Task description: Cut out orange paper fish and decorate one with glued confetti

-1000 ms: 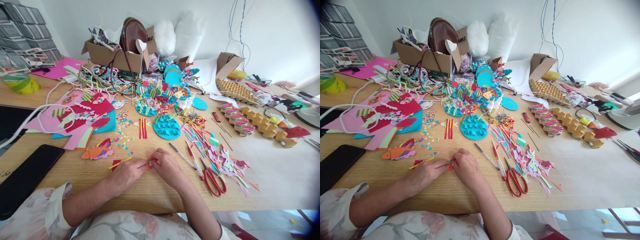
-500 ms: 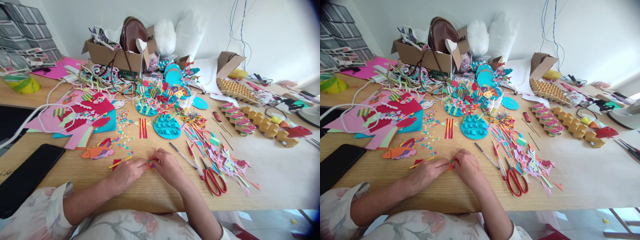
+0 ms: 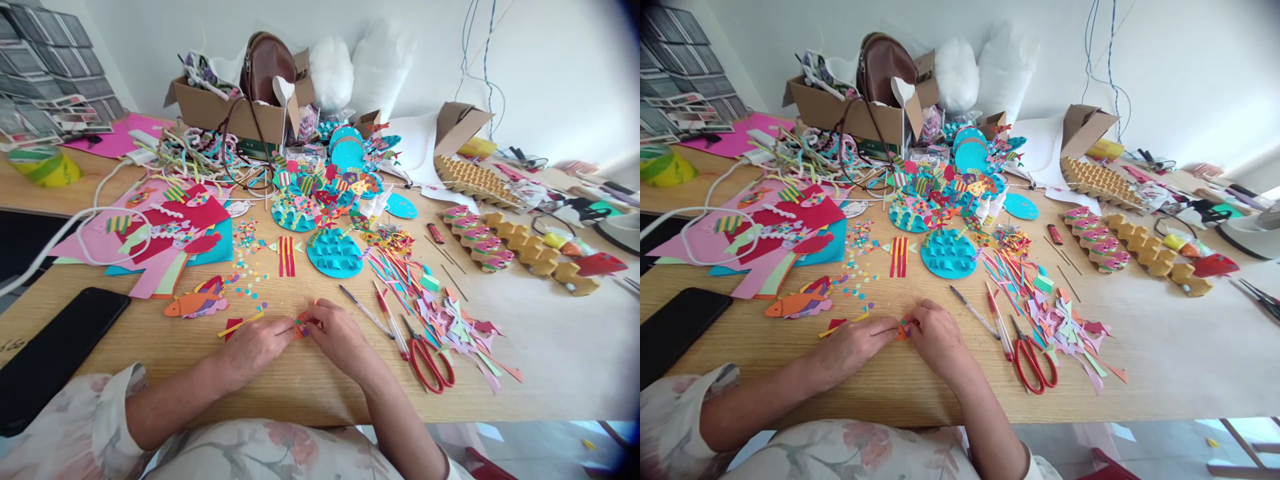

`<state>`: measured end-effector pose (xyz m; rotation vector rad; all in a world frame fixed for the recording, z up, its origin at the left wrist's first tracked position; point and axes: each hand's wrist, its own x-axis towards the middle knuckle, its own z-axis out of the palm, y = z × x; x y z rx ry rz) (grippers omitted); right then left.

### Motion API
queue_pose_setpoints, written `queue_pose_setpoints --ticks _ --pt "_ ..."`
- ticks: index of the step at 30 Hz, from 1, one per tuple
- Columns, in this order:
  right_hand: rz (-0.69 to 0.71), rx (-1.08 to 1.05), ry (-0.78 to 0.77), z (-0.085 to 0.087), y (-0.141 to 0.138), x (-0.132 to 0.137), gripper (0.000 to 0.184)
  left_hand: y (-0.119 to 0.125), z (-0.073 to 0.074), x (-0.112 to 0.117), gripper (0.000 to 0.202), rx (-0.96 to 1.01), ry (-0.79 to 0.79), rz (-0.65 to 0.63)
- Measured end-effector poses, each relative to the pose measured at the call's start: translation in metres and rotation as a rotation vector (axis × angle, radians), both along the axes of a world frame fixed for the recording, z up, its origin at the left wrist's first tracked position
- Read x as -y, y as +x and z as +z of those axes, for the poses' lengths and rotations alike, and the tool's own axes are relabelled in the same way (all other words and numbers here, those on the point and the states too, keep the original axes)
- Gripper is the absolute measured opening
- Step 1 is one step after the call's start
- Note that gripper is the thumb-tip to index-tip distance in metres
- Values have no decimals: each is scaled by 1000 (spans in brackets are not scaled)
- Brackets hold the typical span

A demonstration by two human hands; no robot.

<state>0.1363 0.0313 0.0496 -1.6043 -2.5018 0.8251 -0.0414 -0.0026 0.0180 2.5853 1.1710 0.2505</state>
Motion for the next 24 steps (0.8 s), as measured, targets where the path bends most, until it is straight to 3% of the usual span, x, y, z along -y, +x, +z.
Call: queue_pose_setpoints --ticks 4,9,11,15,18,21,24 --pt "-9 -7 -3 1 0 -1 20 0 1 0 32 29 -75 25" --pt "-68 -91 62 5 5 -1 18 1 0 -5 34 318 -271 179" --pt "-104 -155 115 7 10 0 15 -1 3 -9 27 465 -370 303" --pt "-131 -202 152 7 20 5 13 -12 16 -17 15 1143 -870 677" --pt "-140 -200 150 5 24 11 13 -23 24 -24 22 1536 -1101 832" --pt "-138 -216 148 3 27 16 15 -30 28 -31 30 1660 -1113 892" --pt "-131 -232 148 1 29 19 16 -34 27 -34 33 1674 -1066 855"
